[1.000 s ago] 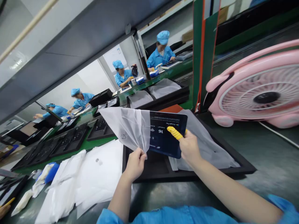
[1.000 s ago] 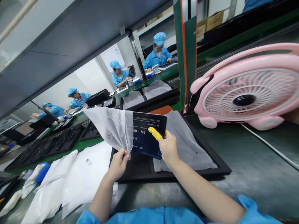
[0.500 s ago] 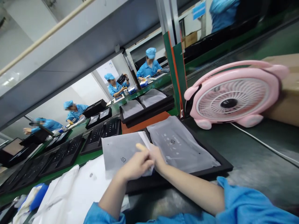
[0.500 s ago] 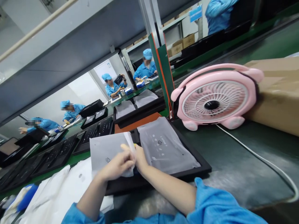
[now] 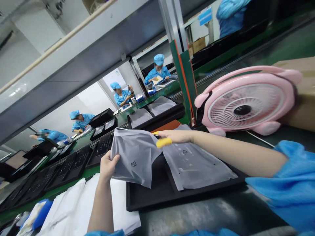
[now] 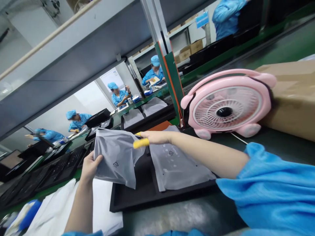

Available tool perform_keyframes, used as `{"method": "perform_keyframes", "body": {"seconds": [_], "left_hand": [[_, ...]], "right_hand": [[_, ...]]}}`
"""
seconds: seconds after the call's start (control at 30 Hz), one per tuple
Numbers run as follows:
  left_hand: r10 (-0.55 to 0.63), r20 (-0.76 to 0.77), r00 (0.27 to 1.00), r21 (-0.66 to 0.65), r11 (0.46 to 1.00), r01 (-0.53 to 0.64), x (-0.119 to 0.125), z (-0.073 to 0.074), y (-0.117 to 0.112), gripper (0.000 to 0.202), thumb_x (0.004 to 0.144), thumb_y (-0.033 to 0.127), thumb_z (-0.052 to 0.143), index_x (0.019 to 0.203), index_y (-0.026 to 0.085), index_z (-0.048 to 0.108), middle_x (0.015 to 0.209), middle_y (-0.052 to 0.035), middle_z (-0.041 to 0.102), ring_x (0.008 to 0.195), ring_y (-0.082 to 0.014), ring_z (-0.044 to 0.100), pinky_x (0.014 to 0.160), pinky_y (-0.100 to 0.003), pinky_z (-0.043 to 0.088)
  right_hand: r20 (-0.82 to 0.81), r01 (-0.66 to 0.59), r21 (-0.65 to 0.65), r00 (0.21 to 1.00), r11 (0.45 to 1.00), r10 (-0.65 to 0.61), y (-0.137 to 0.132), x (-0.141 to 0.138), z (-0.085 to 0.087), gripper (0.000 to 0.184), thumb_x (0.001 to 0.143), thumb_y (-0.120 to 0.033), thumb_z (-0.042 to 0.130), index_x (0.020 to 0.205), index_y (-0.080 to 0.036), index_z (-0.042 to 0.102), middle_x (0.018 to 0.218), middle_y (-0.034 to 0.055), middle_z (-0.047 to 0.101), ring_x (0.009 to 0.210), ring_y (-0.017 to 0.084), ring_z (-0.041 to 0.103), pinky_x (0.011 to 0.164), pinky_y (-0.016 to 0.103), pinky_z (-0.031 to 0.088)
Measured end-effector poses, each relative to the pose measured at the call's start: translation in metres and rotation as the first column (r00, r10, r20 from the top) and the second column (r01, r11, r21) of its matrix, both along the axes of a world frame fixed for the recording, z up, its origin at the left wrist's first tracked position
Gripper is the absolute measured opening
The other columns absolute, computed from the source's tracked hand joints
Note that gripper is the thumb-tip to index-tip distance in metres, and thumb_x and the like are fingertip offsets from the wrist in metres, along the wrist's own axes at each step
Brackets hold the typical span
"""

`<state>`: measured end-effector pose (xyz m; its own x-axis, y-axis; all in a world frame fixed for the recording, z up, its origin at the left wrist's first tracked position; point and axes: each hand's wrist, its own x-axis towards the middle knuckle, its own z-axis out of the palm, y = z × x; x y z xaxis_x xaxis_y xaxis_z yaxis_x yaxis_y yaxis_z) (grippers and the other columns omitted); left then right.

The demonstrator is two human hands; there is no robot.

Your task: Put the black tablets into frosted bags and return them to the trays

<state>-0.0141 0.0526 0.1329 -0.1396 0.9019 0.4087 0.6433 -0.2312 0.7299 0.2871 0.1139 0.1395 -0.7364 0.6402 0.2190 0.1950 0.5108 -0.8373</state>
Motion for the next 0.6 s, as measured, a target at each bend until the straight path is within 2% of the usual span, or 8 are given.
{"method": "perform_keyframes", "body": {"seconds": [0.07,0.1,0.2,0.27,0.33,0.4,0.47,0.6], "left_hand": [[0.033,0.079,0.996,0.005,0.999,-0.034,0.000,-0.017,-0.005,0.034,0.057,0.048,0.064,0.063,0.015,0.056,0.053,0.0029,0.049,0.054,-0.0108,0.044,0.052,-0.021,0.036],[0.046,0.114,0.992,0.000,0.999,-0.047,0.001,-0.025,-0.007,0.033,0.057,0.047,0.064,0.062,0.015,0.055,0.053,0.0032,0.049,0.053,-0.0103,0.044,0.052,-0.020,0.036],[0.101,0.226,0.969,-0.015,0.995,-0.100,0.007,-0.049,-0.012,0.031,0.059,0.046,0.063,0.063,0.016,0.055,0.055,0.0031,0.051,0.055,-0.0104,0.045,0.053,-0.020,0.037],[0.138,0.306,0.942,-0.031,0.990,-0.135,0.013,-0.061,-0.013,0.031,0.060,0.045,0.063,0.064,0.016,0.055,0.057,0.0026,0.053,0.057,-0.0112,0.047,0.055,-0.021,0.039],[0.157,0.374,0.914,-0.044,0.988,-0.151,0.021,-0.067,-0.015,0.032,0.059,0.046,0.064,0.066,0.015,0.056,0.059,0.0020,0.056,0.059,-0.0122,0.050,0.057,-0.022,0.040],[0.144,0.420,0.896,-0.046,0.990,-0.137,0.028,-0.069,-0.015,0.034,0.058,0.046,0.065,0.069,0.015,0.057,0.062,0.0011,0.058,0.061,-0.0131,0.052,0.058,-0.022,0.041],[0.127,0.458,0.880,-0.051,0.992,-0.117,0.034,-0.072,-0.015,0.035,0.058,0.046,0.066,0.072,0.015,0.059,0.065,-0.0001,0.061,0.063,-0.0140,0.055,0.060,-0.023,0.042],[0.149,0.572,0.806,-0.139,0.987,-0.084,0.038,-0.087,-0.008,0.041,0.053,0.046,0.070,0.075,0.013,0.061,0.069,-0.0035,0.065,0.064,-0.0156,0.058,0.062,-0.025,0.045]], "right_hand": [[0.262,0.020,0.290,0.960,0.957,-0.100,0.012,0.015,0.016,0.049,0.061,-0.047,0.066,0.101,-0.019,0.063,0.077,0.0025,0.066,0.071,0.017,0.059,0.062,0.025,0.041],[0.329,0.055,0.439,0.919,0.897,-0.217,0.017,0.021,0.028,0.045,0.060,-0.045,0.068,0.097,-0.019,0.065,0.072,0.0021,0.065,0.068,0.017,0.059,0.061,0.025,0.039],[0.239,0.219,0.690,0.831,0.690,-0.503,0.026,0.024,0.064,0.041,0.063,-0.049,0.065,0.091,-0.020,0.067,0.064,0.0012,0.062,0.061,0.015,0.057,0.058,0.024,0.036],[0.154,0.258,0.695,0.858,0.672,-0.489,0.022,0.006,0.078,0.049,0.063,-0.055,0.063,0.097,-0.020,0.065,0.069,0.0011,0.064,0.062,0.014,0.057,0.056,0.023,0.036],[0.146,0.172,0.655,0.927,0.736,-0.346,0.015,-0.030,0.081,0.056,0.055,-0.055,0.069,0.099,-0.021,0.064,0.079,0.0016,0.066,0.068,0.015,0.058,0.057,0.022,0.037],[0.129,0.111,0.564,0.967,0.818,-0.220,0.015,-0.070,0.079,0.051,0.045,-0.046,0.077,0.087,-0.020,0.066,0.079,0.0020,0.067,0.070,0.017,0.059,0.057,0.022,0.039],[-0.015,0.270,0.414,0.957,0.870,-0.289,0.026,-0.096,0.082,0.034,0.050,-0.038,0.077,0.074,-0.017,0.065,0.067,0.0020,0.065,0.063,0.016,0.058,0.055,0.023,0.039],[-0.433,0.589,0.204,0.771,0.782,-0.467,0.062,-0.090,0.092,0.029,0.079,-0.042,0.054,0.080,-0.014,0.060,0.069,0.0039,0.063,0.062,0.012,0.057,0.059,0.023,0.043]]}}
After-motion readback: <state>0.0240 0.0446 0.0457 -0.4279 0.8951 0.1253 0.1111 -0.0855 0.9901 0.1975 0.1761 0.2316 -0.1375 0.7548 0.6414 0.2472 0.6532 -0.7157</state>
